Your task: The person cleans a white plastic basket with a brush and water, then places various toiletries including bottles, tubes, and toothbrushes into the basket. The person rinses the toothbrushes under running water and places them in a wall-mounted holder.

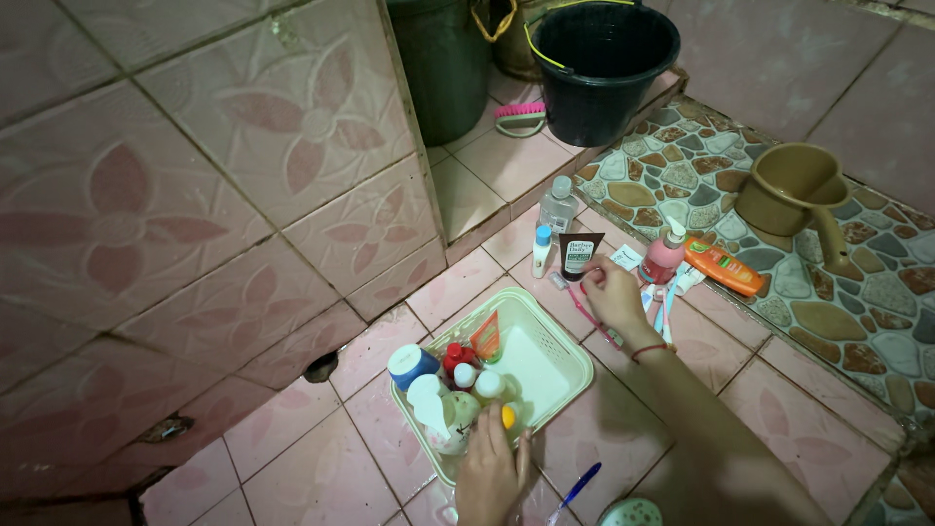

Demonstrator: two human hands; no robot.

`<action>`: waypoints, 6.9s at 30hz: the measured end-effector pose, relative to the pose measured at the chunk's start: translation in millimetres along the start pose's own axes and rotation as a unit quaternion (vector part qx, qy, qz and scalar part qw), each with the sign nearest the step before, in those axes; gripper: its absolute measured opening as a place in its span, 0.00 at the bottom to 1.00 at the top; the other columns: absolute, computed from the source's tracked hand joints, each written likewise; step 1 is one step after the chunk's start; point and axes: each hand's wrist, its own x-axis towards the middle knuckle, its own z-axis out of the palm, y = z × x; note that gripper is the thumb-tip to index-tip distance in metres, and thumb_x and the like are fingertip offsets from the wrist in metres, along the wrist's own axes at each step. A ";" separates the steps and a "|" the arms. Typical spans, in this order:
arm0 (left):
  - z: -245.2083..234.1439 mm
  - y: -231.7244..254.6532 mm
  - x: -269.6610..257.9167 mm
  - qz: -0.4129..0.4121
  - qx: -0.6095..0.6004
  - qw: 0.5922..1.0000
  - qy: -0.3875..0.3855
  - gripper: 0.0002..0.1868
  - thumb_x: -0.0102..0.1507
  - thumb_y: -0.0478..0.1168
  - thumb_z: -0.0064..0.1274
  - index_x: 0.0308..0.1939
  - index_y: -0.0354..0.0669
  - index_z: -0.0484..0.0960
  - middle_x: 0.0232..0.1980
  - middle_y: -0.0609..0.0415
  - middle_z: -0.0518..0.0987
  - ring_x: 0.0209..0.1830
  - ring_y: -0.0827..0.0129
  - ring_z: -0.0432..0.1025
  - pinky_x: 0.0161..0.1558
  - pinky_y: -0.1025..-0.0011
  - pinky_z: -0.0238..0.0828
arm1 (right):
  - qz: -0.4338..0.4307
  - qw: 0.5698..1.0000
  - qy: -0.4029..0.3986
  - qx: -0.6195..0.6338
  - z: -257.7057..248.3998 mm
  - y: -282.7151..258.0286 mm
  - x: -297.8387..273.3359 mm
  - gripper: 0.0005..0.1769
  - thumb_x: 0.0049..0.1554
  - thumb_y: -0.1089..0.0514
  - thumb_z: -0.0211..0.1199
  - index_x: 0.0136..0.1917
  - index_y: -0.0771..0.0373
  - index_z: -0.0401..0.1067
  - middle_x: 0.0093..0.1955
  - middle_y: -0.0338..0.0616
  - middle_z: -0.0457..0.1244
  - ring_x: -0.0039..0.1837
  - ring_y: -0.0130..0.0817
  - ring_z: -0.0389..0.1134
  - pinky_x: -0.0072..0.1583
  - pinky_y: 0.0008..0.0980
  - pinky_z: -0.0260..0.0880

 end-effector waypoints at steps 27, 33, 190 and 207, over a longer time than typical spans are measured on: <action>-2.0 6.2 3.1 0.002 -0.019 0.999 -0.041 0.35 0.67 0.54 0.54 0.64 0.26 0.67 0.56 0.37 0.75 0.49 0.48 0.75 0.39 0.63 0.80 | -0.044 0.970 -0.182 0.153 -65.4 -56.7 -22.7 0.13 0.59 0.60 0.64 0.57 0.63 0.74 0.44 0.41 0.70 0.45 0.23 0.70 0.47 0.26 0.71; 1.7 5.5 3.0 0.003 -0.008 1.000 -0.029 0.35 0.66 0.55 0.53 0.64 0.27 0.68 0.57 0.36 0.74 0.49 0.47 0.75 0.40 0.62 0.80 | -0.147 0.938 -0.313 0.003 17.1 -71.2 -55.3 0.11 0.57 0.61 0.65 0.54 0.65 0.75 0.44 0.48 0.71 0.46 0.34 0.73 0.50 0.33 0.73; 10.6 6.6 -1.9 -0.052 -0.021 0.998 -0.029 0.25 0.66 0.45 0.51 0.63 0.33 0.70 0.59 0.43 0.76 0.50 0.51 0.76 0.39 0.62 0.79 | 0.103 0.929 -0.252 0.250 -122.5 -35.3 2.7 0.29 0.49 0.63 0.63 0.65 0.71 0.71 0.58 0.46 0.68 0.58 0.29 0.69 0.60 0.29 0.68; 5.3 4.7 -2.1 -0.040 -0.055 0.997 -0.048 0.25 0.68 0.44 0.49 0.64 0.30 0.68 0.60 0.40 0.74 0.48 0.49 0.75 0.41 0.60 0.78 | 0.001 0.912 -0.399 -0.094 -65.5 -148.3 -62.3 0.26 0.53 0.58 0.69 0.65 0.53 0.70 0.54 0.46 0.73 0.49 0.48 0.74 0.53 0.44 0.72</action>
